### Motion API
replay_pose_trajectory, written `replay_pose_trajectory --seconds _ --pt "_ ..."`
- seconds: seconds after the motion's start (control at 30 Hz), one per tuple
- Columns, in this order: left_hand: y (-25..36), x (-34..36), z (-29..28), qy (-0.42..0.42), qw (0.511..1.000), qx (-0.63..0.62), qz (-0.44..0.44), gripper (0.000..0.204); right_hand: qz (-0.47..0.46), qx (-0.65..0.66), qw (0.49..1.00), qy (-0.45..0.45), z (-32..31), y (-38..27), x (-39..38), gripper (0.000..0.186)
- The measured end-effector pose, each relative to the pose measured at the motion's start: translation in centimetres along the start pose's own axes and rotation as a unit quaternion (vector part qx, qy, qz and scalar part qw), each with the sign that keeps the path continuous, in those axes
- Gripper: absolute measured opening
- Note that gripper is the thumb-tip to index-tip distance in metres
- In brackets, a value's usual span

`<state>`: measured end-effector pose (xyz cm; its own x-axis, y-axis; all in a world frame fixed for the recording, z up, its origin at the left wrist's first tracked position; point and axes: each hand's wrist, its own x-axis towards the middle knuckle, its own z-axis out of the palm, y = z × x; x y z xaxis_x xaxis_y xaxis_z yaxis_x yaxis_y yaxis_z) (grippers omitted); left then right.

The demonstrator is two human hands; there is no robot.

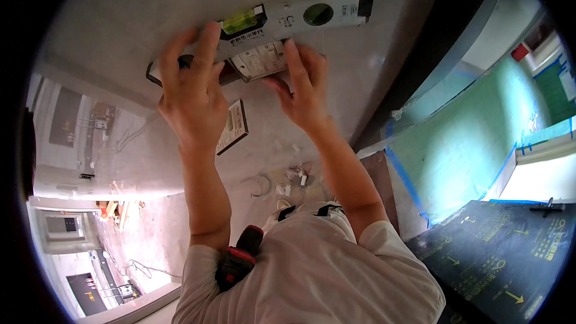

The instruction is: The person installs electrical outlets into a wall box. They connect wires to the terminals, use a spirit level to ensure the outlet is straight, and secure it to the wall using a power drill. The person repeats this process for a second outlet adjacent to the first.

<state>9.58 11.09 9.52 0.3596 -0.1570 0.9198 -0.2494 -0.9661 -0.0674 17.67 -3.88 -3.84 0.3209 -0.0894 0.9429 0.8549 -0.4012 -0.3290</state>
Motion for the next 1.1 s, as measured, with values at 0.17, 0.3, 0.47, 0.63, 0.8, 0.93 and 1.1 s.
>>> replay_pose_trajectory --seconds 0.17,0.3,0.47,0.63,0.8,0.93,1.1 --pt "0.4 0.4 0.0 0.000 1.000 0.006 -0.004 0.069 -0.051 -0.015 0.998 0.016 -0.6 1.4 1.4 0.082" --pt "0.4 0.2 0.2 0.008 1.000 0.008 0.006 0.064 -0.065 -0.064 0.996 0.013 -1.4 0.8 2.2 0.080" --pt "0.2 0.1 0.5 0.025 0.999 0.027 0.026 0.060 -0.093 -0.087 0.992 0.010 -1.7 1.4 2.6 0.079" --pt "0.2 -0.4 1.5 0.048 0.997 0.045 0.040 0.058 -0.105 -0.080 0.991 0.007 -1.8 2.1 2.7 0.079" --pt "2.0 -1.7 2.4 0.026 0.993 0.114 0.005 0.067 -0.082 -0.083 0.993 0.014 -1.2 1.8 1.9 0.084" --pt "1.6 -2.4 3.3 0.024 0.991 0.133 0.013 0.073 -0.077 -0.108 0.991 0.032 -0.7 0.7 1.8 0.091" --pt "0.7 -1.8 1.0 -0.058 0.995 0.084 0.022 0.100 -0.083 -0.114 0.989 0.050 0.4 1.2 0.9 0.099"
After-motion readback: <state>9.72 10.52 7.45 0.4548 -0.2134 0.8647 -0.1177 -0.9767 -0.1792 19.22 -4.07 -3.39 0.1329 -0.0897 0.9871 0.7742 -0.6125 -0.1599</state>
